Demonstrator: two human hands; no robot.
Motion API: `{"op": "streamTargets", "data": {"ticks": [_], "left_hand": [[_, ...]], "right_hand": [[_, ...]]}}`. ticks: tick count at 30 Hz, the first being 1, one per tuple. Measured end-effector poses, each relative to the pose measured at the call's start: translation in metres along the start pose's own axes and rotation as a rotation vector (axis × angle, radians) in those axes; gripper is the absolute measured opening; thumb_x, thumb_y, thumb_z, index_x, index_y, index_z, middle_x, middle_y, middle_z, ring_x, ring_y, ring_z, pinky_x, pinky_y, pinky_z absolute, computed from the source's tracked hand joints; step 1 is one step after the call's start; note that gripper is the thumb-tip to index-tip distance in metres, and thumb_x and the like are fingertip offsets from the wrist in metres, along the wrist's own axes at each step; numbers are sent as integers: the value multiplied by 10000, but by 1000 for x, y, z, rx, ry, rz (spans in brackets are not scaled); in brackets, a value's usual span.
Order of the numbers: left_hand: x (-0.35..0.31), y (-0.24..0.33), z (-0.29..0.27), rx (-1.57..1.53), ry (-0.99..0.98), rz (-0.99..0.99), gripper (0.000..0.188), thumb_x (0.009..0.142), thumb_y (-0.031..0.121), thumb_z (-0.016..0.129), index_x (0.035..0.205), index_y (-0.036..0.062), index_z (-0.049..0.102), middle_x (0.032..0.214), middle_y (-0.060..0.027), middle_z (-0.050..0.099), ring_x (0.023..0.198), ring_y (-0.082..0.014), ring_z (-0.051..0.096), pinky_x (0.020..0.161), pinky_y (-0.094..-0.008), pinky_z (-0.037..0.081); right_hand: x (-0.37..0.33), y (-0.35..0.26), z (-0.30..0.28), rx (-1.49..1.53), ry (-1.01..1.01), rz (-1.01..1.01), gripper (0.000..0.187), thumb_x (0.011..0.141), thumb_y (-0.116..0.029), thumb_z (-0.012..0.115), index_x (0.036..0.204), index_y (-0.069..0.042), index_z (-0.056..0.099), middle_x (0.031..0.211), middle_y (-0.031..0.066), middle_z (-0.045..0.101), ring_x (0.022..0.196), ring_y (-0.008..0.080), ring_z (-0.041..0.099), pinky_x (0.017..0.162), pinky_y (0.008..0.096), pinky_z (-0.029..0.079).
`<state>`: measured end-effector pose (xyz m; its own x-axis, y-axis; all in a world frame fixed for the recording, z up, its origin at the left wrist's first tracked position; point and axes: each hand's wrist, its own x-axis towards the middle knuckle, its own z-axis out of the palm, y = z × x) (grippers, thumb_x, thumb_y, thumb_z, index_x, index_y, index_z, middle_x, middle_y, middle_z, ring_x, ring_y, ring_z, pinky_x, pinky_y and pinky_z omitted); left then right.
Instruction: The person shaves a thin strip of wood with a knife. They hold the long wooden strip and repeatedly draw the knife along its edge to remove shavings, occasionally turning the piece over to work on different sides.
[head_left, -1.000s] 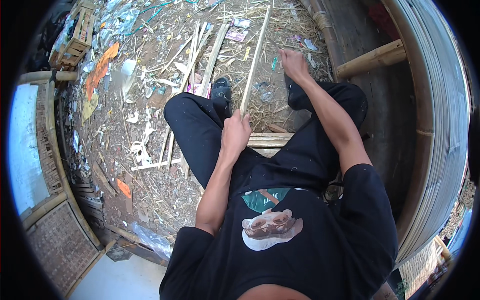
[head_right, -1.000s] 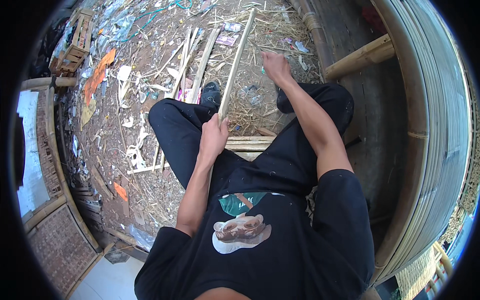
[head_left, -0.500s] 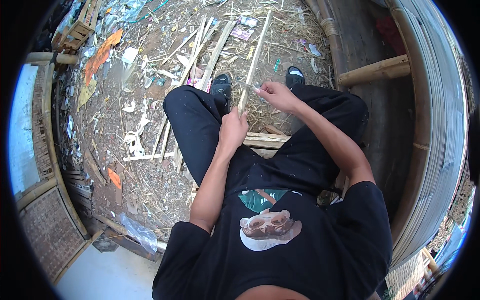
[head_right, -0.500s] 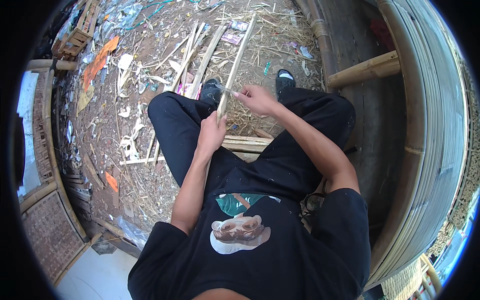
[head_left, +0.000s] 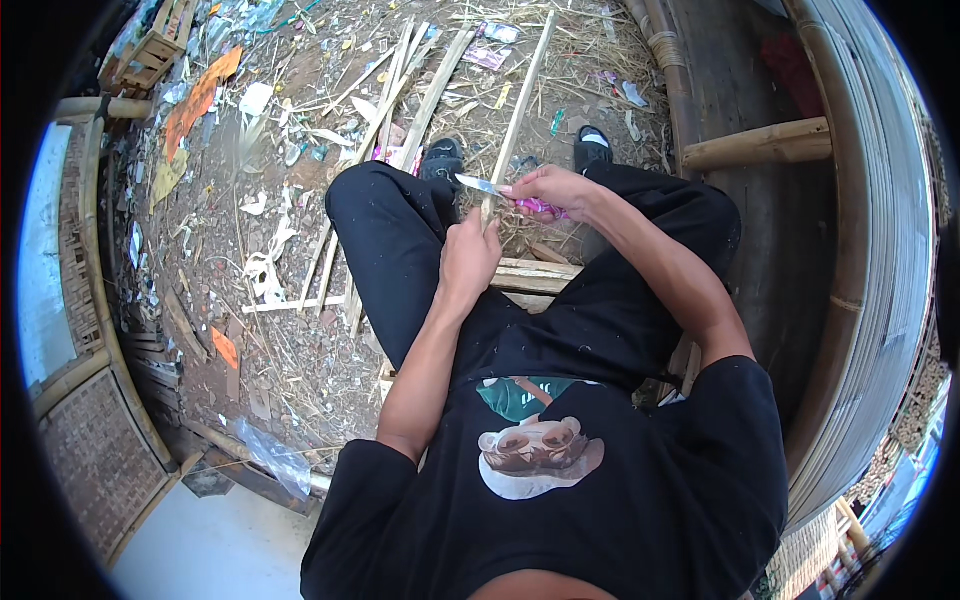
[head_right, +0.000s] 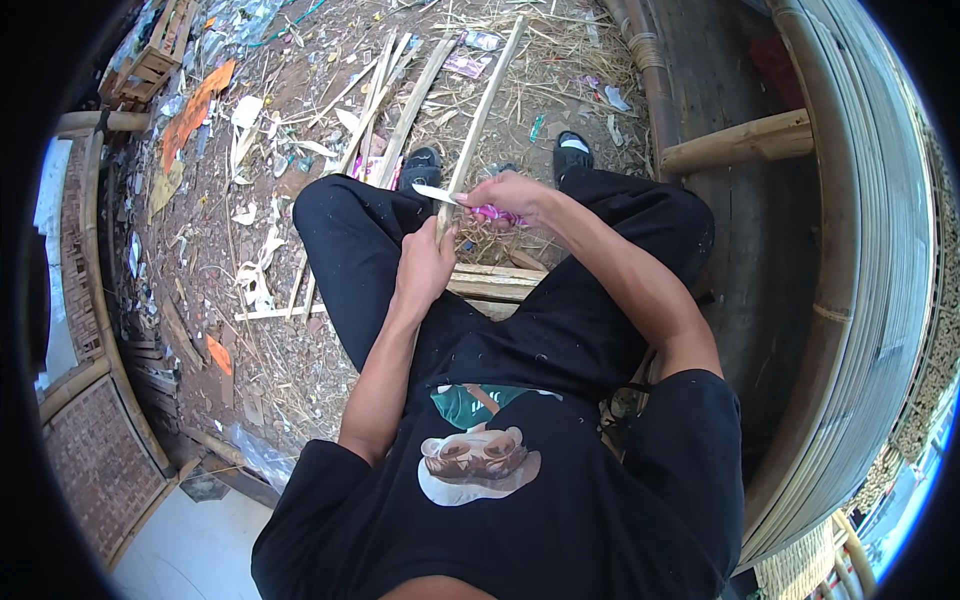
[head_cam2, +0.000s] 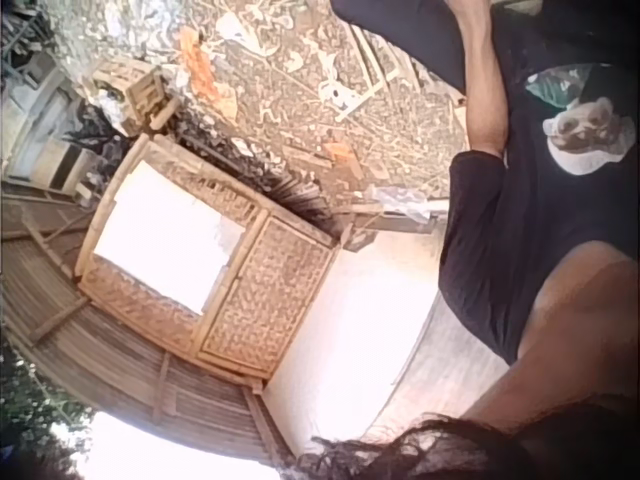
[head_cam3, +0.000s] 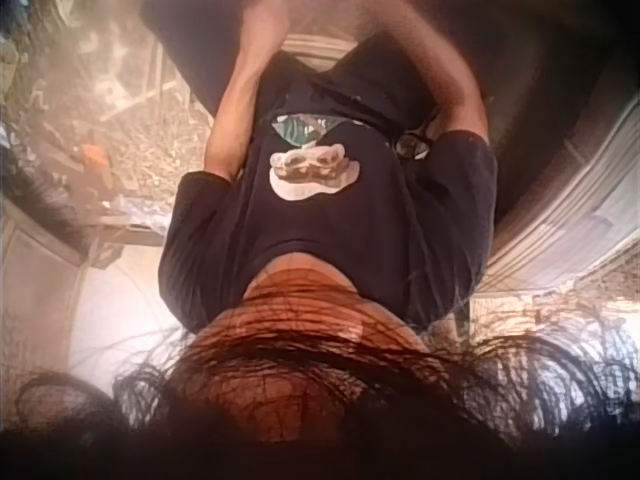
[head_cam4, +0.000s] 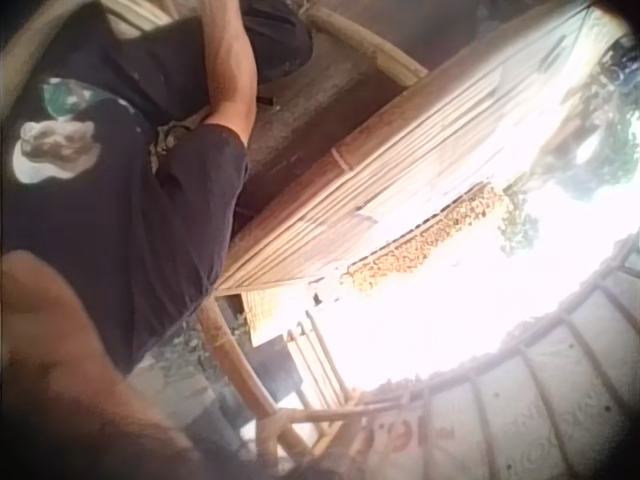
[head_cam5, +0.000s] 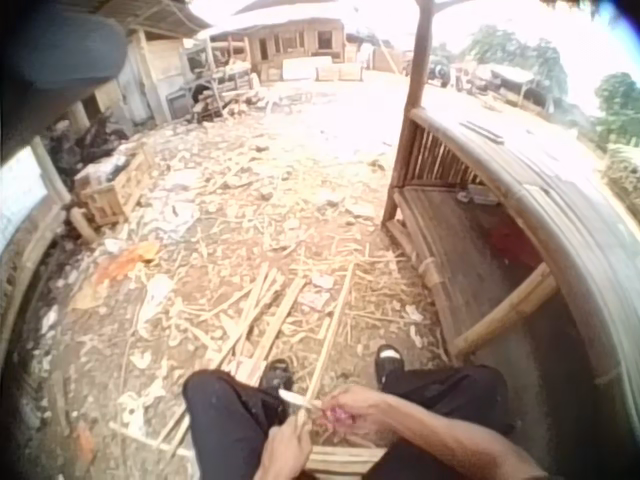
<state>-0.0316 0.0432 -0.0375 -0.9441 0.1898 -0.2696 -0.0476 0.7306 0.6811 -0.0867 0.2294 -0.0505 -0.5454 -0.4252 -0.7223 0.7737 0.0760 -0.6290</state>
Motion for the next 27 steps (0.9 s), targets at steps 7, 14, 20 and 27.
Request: {"op": "streamTargets", "data": {"ticks": [7,14,20,27], "left_hand": [[-1,1,3,-5,-1,-10,178,903,121,562,902,-57,563,723,-302,594,751,-473,599,628,-508,457],[-1,-1,5,45,7,6,179,903,125,565,903,-54,560,706,-303,592,729,-471,602,615,-505,463],[-2,2,0,9,28,-1,195,905,137,567,899,-58,556,716,-306,595,733,-481,600,603,-514,460],[0,1,1,39,24,-19,189,906,137,566,893,-51,562,716,-301,598,732,-476,604,606,-509,465]], "right_hand": [[5,11,-5,90,-32,-16,221,899,-244,667,812,-41,652,636,-10,566,440,41,404,376,213,262],[1,11,-3,52,-24,15,205,933,-213,614,830,-40,652,633,-31,544,435,36,366,387,211,245],[5,18,3,-1,24,7,223,892,-227,668,763,-49,632,612,-18,554,412,39,369,375,228,224],[6,16,-2,108,26,-25,229,911,-243,646,784,-53,641,612,-26,539,410,44,341,380,235,219]]}}
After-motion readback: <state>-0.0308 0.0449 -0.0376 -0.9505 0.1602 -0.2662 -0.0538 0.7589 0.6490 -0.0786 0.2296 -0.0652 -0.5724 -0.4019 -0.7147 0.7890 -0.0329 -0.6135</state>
